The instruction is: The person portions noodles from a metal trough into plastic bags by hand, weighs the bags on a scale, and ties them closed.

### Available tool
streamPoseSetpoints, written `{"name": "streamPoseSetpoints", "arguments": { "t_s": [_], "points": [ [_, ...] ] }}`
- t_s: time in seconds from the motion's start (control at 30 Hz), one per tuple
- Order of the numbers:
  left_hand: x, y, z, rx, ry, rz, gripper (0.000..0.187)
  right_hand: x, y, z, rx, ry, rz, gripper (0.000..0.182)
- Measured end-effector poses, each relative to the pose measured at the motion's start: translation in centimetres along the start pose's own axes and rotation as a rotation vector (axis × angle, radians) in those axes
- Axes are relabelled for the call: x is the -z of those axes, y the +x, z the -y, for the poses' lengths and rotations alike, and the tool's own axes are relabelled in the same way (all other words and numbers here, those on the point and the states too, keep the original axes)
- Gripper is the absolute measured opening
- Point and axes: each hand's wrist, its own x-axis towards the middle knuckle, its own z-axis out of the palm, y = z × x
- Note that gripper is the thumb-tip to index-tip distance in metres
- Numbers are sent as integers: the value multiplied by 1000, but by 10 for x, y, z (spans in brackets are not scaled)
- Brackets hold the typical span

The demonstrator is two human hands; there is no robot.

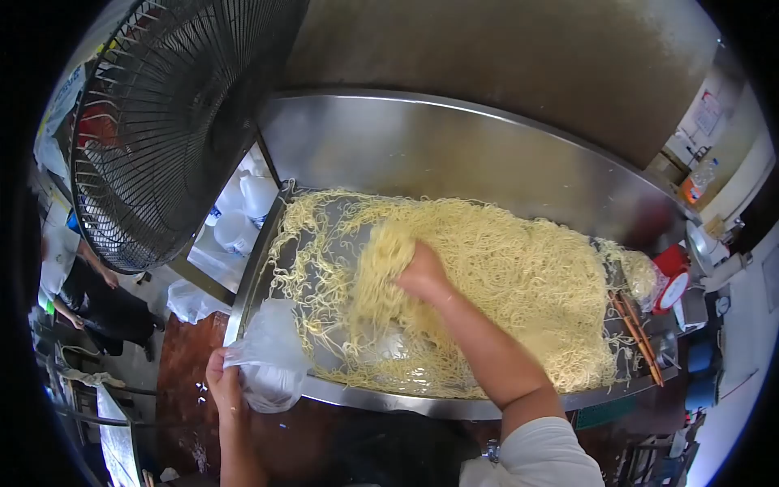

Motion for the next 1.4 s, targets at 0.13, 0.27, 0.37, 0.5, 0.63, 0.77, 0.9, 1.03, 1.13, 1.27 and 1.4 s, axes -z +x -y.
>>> {"name": "streamPoseSetpoints", "arguments": {
  "t_s": [0.13,0.27,0.37,0.5,0.63,0.77,0.9,1.03,1.13,1.27,1.4],
  "points": [
    [-35,12,-5,-38,-53,59,4,93,-11,92,291,119,-341,49],
    [-57,18,-12,-37,-56,91,3,174,3,169,545,629,-426,43],
    [-65,21,-8,-15,-81,112,3,229,0,233,661,583,-321,52],
    [-61,25,2,30,-36,130,11,266,-15,321,921,670,-353,46],
    [-68,32,12,64,-61,105,9,326,-37,342,972,525,-510,45],
    [-82,36,0,163,-101,123,9,381,-62,322,844,229,-761,47],
    [-96,49,-6,152,-131,182,17,403,-81,252,503,-305,-932,49],
    [-116,72,-15,244,-376,238,26,360,-83,138,36,-854,-774,53],
    [-139,94,-32,315,-484,278,28,268,-88,8,-282,-1033,-463,56],
    [-182,112,-50,71,-247,361,23,103,-110,-132,-473,-1040,-152,61],
    [-214,128,-59,196,-193,383,14,42,-133,-142,-329,-929,-57,56]
  ]
}}
